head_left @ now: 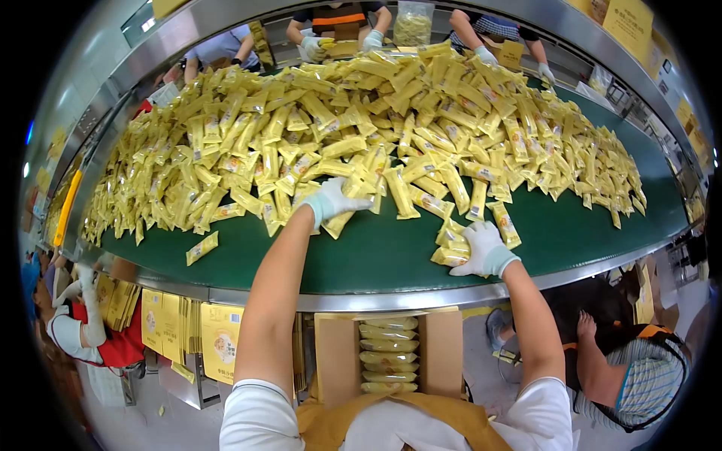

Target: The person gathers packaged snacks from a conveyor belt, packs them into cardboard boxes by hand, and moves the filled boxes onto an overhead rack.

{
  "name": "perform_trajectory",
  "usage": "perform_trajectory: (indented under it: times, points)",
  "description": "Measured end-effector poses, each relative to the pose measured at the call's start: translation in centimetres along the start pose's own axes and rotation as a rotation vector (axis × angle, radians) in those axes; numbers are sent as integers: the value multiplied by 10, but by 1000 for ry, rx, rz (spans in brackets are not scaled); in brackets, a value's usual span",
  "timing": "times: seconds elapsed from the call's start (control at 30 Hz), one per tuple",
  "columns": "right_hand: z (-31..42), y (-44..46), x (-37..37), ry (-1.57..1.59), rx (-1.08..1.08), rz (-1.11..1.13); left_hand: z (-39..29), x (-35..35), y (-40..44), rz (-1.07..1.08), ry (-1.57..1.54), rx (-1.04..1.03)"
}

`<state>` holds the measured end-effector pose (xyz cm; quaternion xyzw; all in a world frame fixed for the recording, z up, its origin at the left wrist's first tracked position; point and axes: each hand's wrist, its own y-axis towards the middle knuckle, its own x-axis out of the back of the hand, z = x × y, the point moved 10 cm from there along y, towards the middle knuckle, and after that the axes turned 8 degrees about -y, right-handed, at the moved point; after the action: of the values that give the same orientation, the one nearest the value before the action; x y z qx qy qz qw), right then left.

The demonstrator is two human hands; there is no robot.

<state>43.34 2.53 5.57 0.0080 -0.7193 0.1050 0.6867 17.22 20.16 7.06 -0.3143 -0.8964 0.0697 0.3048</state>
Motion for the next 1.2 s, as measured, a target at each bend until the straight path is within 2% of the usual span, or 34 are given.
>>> perform_trajectory:
  times: [0.07, 0.1, 0.13, 0.23, 0.3, 0.37, 0.47, 0.57, 0.67, 0.77, 0.8, 0.9, 0.93, 0.97, 1.03, 1.1, 1.13, 1.17, 1.2]
  points:
    - [4, -10, -7, 131, -9, -31, 15, -9, 14, 29, 158, 82]
    - [7, -14, -12, 256, -27, -13, 13, -9, 16, -40, 252, 72]
    - [12, -17, -10, 243, -39, 12, 12, -14, 15, -43, 322, 39]
    - [21, -26, -4, 122, 14, -208, -4, -36, -16, -69, 566, -98]
    - [22, -25, -8, 45, -9, -155, -5, -60, -41, -98, 771, -235]
    - [25, -23, -8, -70, -9, -137, -1, -91, -72, 98, 859, -117]
    - [20, -18, -14, -47, -68, -80, 16, -96, -90, -130, 868, -215]
    - [21, -23, -9, 82, 1, -164, 24, -95, -88, -96, 821, -62]
    - [33, -60, 32, 203, 116, -520, 26, -89, -94, -52, 738, 74]
    - [50, -98, 74, 314, 60, -551, 26, -82, -103, -205, 694, -57]
    - [54, -109, 80, 458, 67, -514, 23, -74, -110, -278, 582, -117]
    - [72, -131, 82, 1061, 147, -299, 57, -48, -121, -447, -94, -265]
    - [86, -135, 86, 1249, 126, -115, 59, -49, -121, -284, -617, -268]
    - [96, -139, 83, 1441, 151, -74, 66, -50, -135, -227, -800, -165]
    - [123, -144, 88, 1466, 274, 103, 44, -53, -173, -56, -1144, -217]
    - [145, -148, 91, 1081, 351, 162, 8, -49, -212, -27, -1147, -410]
    - [162, -149, 109, 770, 457, 21, -13, -50, -232, -15, -1144, -506]
    - [182, -148, 113, 488, 489, 13, -31, -55, -250, 2, -1182, -514]
    - [206, -147, 105, 258, 485, 181, -30, -72, -254, 83, -1177, -475]
